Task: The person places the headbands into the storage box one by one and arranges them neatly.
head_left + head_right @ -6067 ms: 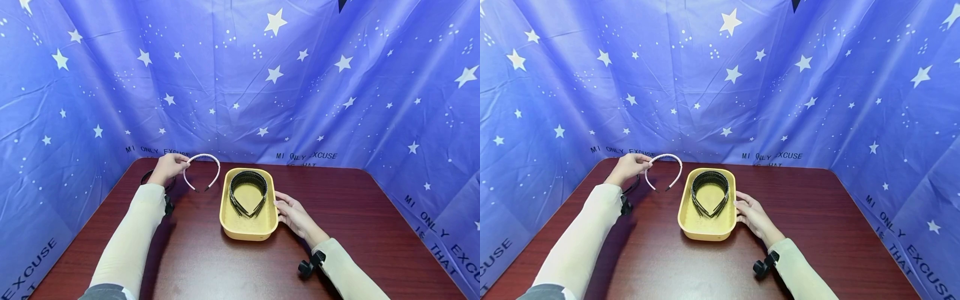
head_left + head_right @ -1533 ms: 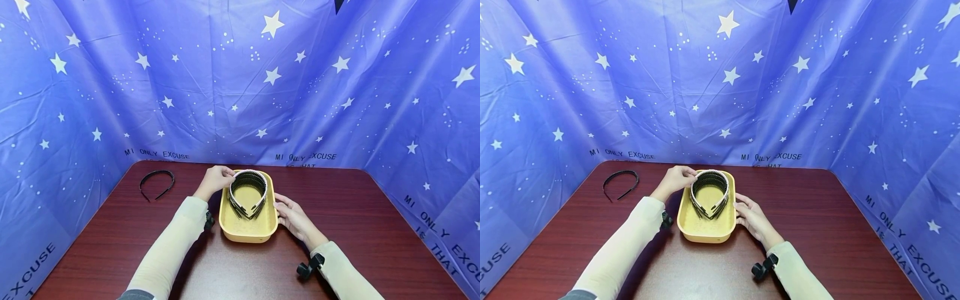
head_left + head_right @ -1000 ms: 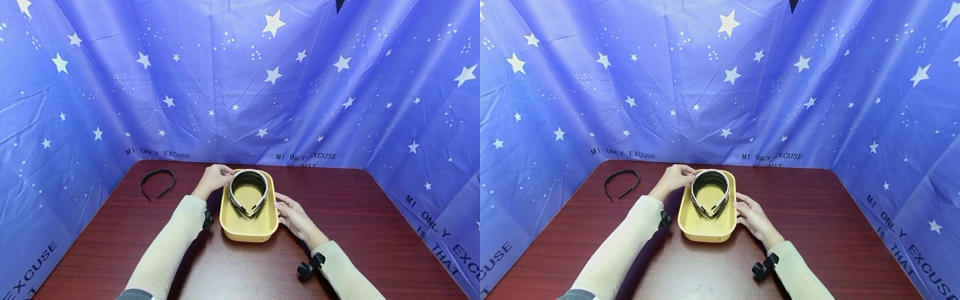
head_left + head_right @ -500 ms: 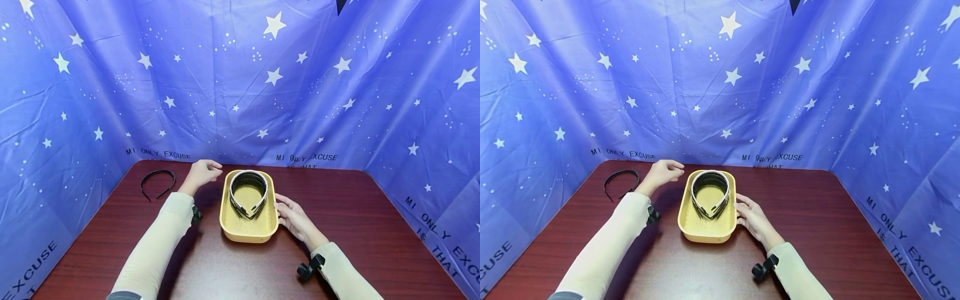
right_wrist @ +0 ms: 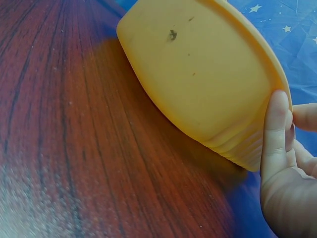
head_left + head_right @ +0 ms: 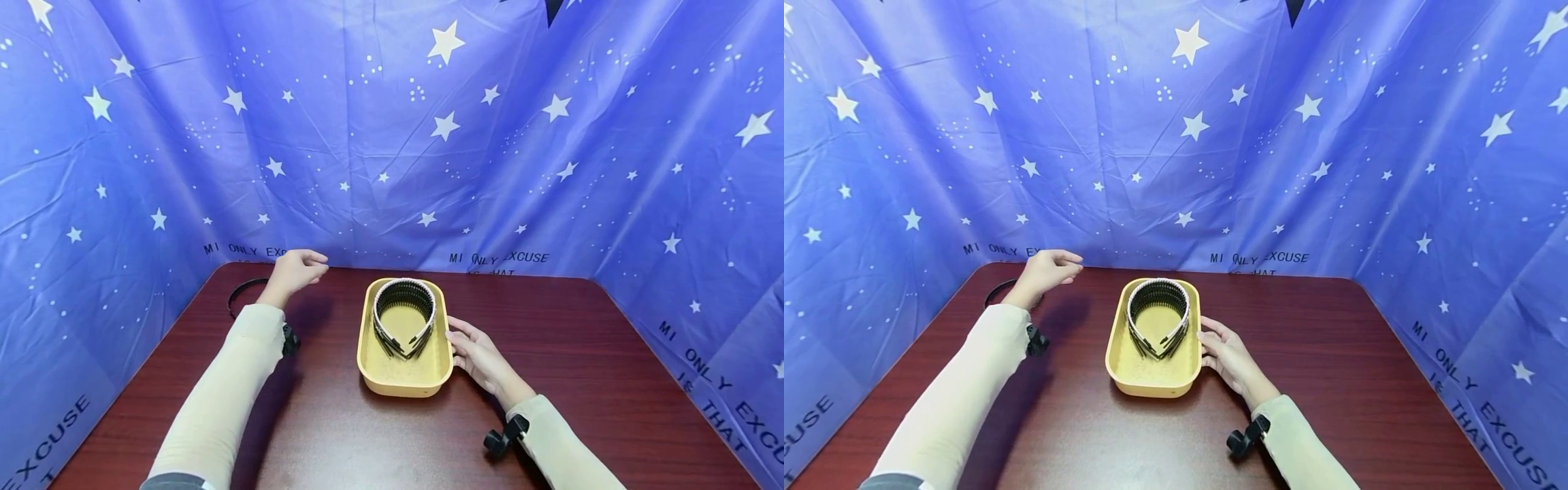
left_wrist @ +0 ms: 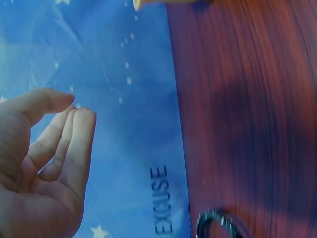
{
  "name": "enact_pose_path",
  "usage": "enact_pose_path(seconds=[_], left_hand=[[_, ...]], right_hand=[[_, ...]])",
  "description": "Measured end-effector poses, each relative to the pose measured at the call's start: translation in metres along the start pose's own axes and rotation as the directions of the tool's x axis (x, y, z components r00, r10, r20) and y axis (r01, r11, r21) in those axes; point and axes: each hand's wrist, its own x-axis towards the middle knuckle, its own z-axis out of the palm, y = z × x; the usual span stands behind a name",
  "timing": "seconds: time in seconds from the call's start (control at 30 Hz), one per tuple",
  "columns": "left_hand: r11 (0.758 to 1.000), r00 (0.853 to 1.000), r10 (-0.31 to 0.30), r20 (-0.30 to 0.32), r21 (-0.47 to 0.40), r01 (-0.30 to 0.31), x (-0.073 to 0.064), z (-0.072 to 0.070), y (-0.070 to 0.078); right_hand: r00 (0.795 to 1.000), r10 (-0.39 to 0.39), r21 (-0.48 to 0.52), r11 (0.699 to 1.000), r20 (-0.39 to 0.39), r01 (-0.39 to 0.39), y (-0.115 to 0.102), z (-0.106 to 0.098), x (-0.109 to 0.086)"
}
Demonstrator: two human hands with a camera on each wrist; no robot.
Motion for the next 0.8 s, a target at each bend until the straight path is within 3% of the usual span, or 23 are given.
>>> enact_pose_path(seconds=[0.2,0.43,0.8], left_hand=[[0.997,0.998,-0.038,-0.058,0.061,0.041,0.0,-0.022,-0.009],[0.993,0.992,-0.036,-0.124,0.111,0.05,0.0,-0.047,-0.024],[0.99,0.979,-0.119,-0.165,0.05,0.128,-0.002,-0.077,-0.058]], right_hand=[[1.0,-0.003,-0.006,1.0,0.01,0.003,-0.001,0.0,-0.001],[1.0,-0.012,-0.007,1.0,0.007,0.012,0.0,0.0,-0.001],[1.0,0.017,-0.007,1.0,-0.015,-0.018,-0.002,0.002,-0.001]])
